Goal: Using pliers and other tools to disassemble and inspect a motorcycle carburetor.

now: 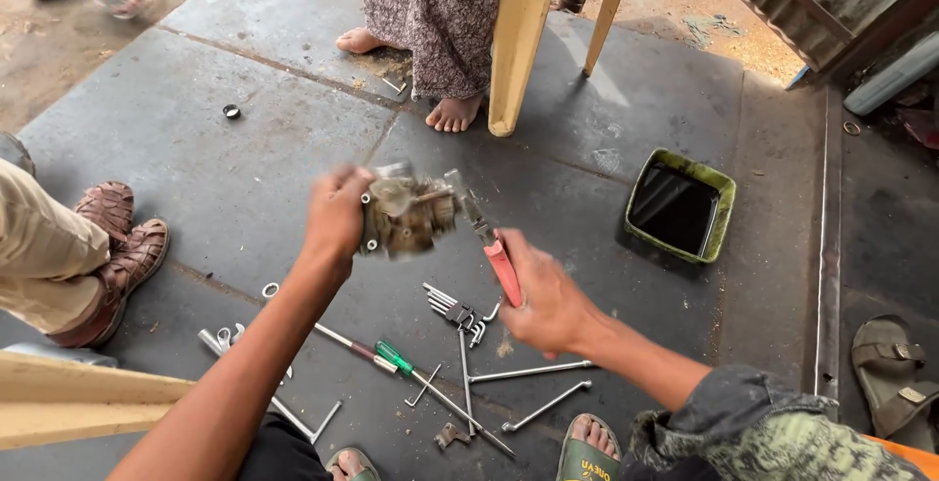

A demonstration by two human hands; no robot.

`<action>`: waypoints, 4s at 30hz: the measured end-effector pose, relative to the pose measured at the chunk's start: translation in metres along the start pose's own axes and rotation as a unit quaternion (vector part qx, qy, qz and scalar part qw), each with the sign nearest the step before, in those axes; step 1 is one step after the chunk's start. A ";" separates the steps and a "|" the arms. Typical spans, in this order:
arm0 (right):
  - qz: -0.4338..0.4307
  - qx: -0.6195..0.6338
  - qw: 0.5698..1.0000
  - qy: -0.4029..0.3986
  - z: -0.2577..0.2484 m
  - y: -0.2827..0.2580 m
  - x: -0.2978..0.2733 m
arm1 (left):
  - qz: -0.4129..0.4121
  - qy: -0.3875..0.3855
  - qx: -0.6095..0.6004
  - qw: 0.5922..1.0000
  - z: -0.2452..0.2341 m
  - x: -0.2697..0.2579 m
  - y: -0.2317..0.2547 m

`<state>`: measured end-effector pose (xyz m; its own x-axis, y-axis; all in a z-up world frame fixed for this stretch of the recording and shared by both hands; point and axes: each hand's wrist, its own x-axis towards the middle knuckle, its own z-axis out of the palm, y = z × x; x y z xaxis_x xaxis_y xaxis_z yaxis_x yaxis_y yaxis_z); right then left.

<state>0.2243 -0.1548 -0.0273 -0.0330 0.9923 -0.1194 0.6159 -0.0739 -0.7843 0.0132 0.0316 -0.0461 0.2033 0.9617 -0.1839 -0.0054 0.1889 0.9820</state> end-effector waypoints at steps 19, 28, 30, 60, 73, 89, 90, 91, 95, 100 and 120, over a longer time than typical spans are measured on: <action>0.102 0.165 0.981 -0.030 0.004 -0.008 0.008 | 0.328 0.107 0.281 0.896 0.000 0.012 -0.011; -0.039 -0.125 0.989 0.069 -0.005 0.007 0.014 | -0.079 -0.040 0.032 0.996 -0.004 -0.001 -0.006; 0.040 -0.065 0.997 -0.008 0.001 0.013 0.010 | 0.082 0.048 0.232 0.968 -0.009 -0.002 -0.008; 0.037 0.532 0.842 0.081 -0.001 0.035 0.051 | 0.325 0.007 0.212 0.922 0.038 -0.051 0.039; -0.144 0.304 0.920 0.201 -0.039 -0.030 0.045 | -0.074 -0.172 -0.140 0.972 0.032 -0.026 0.016; -0.152 0.278 0.923 0.217 -0.043 -0.009 0.061 | 0.042 -0.282 -0.022 0.958 0.048 -0.049 0.008; -0.163 0.292 0.910 0.245 -0.041 -0.011 0.061 | 0.068 -0.272 -0.015 0.960 0.048 -0.049 0.008; -0.161 0.292 0.910 0.244 -0.039 -0.008 0.061 | 0.067 -0.271 -0.015 0.960 0.050 -0.051 0.008; -0.243 0.195 0.902 0.300 -0.033 -0.007 0.060 | 0.086 -0.254 0.011 0.963 0.051 -0.058 0.020; -0.284 0.162 0.896 0.302 -0.028 -0.014 0.048 | 0.190 -0.225 0.110 0.949 0.047 -0.069 0.021; 0.076 0.561 0.824 -0.042 -0.041 0.015 -0.006 | 0.024 -0.204 -0.069 0.976 0.023 -0.057 0.029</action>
<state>0.2660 -0.1575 -0.0132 -0.1058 0.9560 -0.2737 -0.4942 -0.2894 -0.8198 0.0236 -0.0220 -0.0059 0.5724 0.8163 -0.0775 -0.1510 0.1978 0.9685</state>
